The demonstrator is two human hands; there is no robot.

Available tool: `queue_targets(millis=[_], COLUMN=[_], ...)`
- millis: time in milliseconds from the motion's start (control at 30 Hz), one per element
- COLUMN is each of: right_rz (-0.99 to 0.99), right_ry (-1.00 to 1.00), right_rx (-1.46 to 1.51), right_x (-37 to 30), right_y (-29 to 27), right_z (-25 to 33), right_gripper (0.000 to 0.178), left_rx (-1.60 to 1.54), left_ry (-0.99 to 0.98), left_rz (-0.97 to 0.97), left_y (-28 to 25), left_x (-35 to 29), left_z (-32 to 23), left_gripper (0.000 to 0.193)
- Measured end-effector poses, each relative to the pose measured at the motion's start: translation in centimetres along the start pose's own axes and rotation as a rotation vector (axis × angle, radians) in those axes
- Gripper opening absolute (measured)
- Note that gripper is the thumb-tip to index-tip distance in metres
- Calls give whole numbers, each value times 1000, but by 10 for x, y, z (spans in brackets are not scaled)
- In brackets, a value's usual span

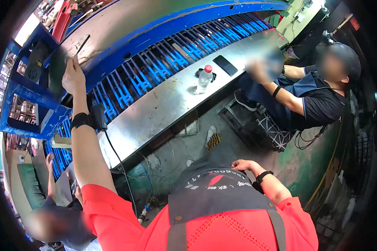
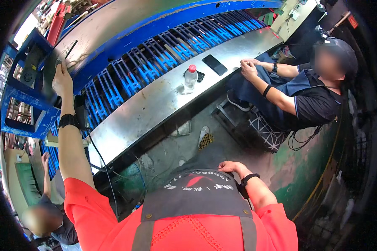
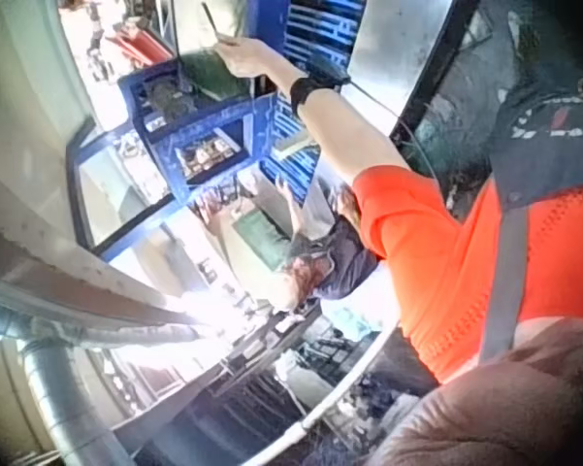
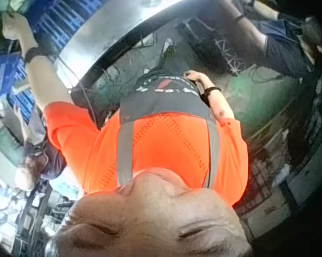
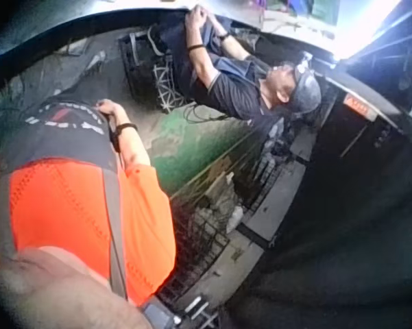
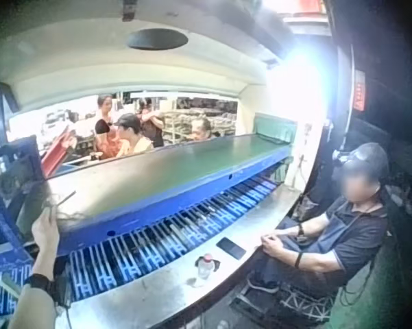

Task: Operating a conveyor belt system in a shoe factory to move shoe components.

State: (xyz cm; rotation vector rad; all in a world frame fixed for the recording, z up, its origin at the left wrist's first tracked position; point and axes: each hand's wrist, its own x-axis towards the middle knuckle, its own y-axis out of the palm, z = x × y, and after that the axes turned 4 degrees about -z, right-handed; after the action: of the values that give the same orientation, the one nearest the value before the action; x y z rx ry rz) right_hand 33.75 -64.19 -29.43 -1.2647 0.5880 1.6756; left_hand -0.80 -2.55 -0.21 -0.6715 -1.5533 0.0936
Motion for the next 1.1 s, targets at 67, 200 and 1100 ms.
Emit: queue_targets(millis=[67,200,1100], right_rz=[-83,-209,-206], right_ry=[-92,-155,-176], right_rx=[10,-102,-346], right_x=[4,11,15], right_y=[1,8,2], right_z=[-5,-9,-17], right_gripper=[46,32,39], left_rx=[25,38,12], left_ry=[-20,-72,-35], left_rz=[22,55,-45], left_y=[-1,-5,-9], left_x=[2,4,0], left_z=[-3,-10,-14], left_gripper=[36,39,40])
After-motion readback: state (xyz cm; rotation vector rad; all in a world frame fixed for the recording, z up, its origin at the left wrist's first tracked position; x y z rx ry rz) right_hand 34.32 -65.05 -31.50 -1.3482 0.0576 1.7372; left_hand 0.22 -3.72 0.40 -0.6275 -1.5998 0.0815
